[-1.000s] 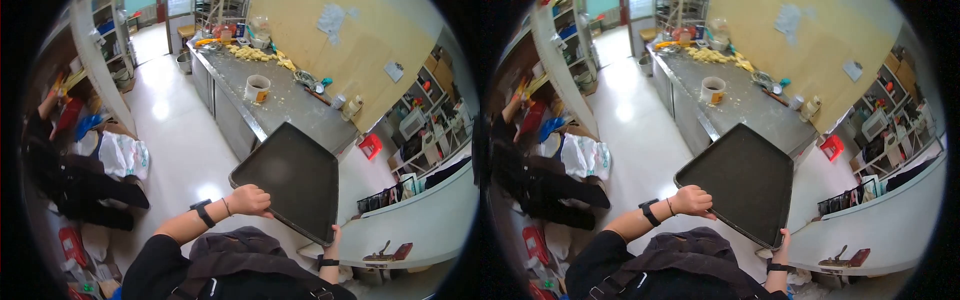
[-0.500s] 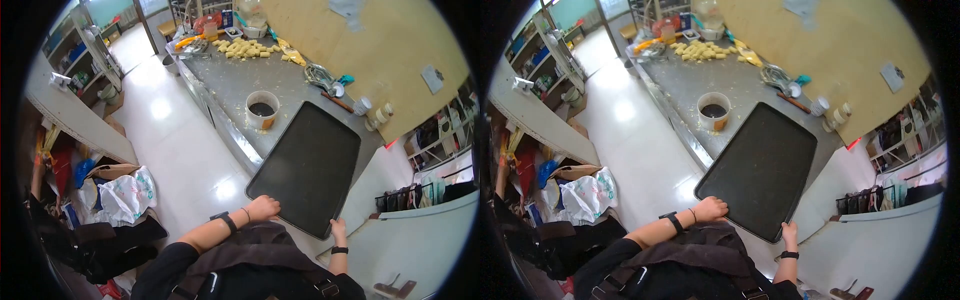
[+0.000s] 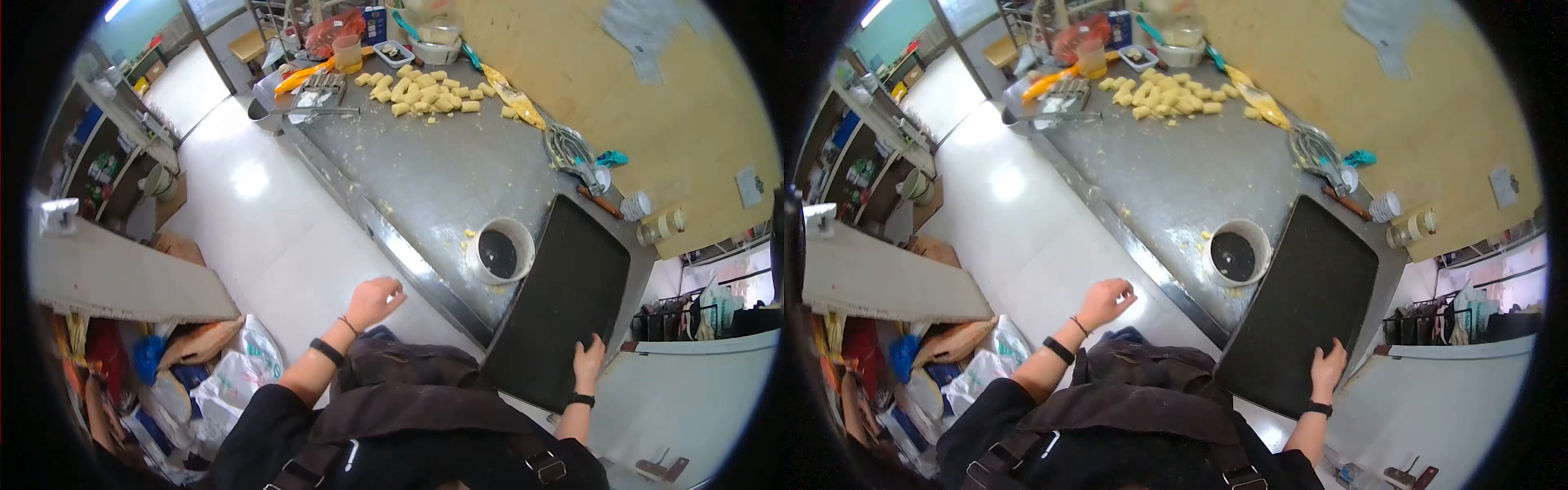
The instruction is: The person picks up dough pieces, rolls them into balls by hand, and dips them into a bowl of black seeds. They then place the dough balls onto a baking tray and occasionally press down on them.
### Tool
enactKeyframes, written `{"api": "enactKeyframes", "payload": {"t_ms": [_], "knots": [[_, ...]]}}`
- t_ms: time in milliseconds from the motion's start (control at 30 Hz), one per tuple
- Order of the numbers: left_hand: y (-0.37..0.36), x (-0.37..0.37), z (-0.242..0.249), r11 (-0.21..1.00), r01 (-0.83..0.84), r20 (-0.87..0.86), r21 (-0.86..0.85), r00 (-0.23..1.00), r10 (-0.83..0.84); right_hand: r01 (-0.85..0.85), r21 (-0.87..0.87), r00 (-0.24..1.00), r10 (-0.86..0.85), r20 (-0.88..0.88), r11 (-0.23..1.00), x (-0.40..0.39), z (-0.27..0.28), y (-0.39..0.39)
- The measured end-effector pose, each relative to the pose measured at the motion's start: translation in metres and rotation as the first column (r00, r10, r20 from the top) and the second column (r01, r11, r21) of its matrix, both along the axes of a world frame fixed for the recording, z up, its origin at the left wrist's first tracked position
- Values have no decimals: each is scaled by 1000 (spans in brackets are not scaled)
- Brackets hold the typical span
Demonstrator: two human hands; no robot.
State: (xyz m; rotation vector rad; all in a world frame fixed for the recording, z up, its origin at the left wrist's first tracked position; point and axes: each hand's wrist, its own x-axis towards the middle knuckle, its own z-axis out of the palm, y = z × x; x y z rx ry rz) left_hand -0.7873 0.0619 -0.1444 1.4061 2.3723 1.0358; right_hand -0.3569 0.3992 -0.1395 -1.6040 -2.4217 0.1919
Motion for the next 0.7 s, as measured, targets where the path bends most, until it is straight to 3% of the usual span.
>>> {"api": "enactKeyframes", "payload": {"t_ms": [33, 67, 133, 167, 200, 267, 333, 400, 467, 533, 567, 667, 700], "knots": [[9, -32, -5, 1000, -27, 21, -7, 999, 28, -71, -79, 977, 54, -205, 994, -27, -18, 8], [19, -64, -13, 998, -52, 45, -23, 998, 53, -55, -337, 935, -70, -348, 940, -70, -8, 0], [52, -123, -13, 992, -114, 123, -57, 985, 120, -139, -492, 895, -103, -434, 859, -122, -27, -1], [68, -151, -15, 994, -111, 128, -20, 985, 112, -125, -548, 899, -140, -416, 827, -156, -10, -16], [85, -179, -17, 994, -109, 126, 17, 986, 106, -174, -472, 906, -48, -421, 864, -170, -22, -19], [117, -229, -17, 996, -73, 169, 52, 984, 63, -70, -666, 879, -270, -393, 742, -204, -12, -35], [149, -276, -26, 987, -127, 206, 94, 973, 106, -121, -756, 773, -417, -478, 643, -217, -31, -36], [174, -319, -40, 977, -194, 268, 90, 949, 163, 6, -628, 846, -339, -413, 778, -239, -32, -47], [199, -364, -58, 967, -253, 352, 39, 909, 223, 33, -526, 900, -254, -355, 850, -244, -62, -42], [224, -399, -74, 966, -256, 323, 44, 918, 229, 41, -390, 935, -174, -310, 920, -256, -63, -43], [238, -414, -80, 964, -262, 319, 53, 919, 232, 81, -440, 909, -247, -336, 894, -267, -53, -44], [269, -440, -54, 989, -146, -203, 11, 968, 146, 72, -291, 926, -173, -337, 954, -298, -34, -51], [282, -450, -42, 997, -59, -277, 40, 958, 68, 41, -260, 907, -146, -394, 965, -304, -37, -55]]}}
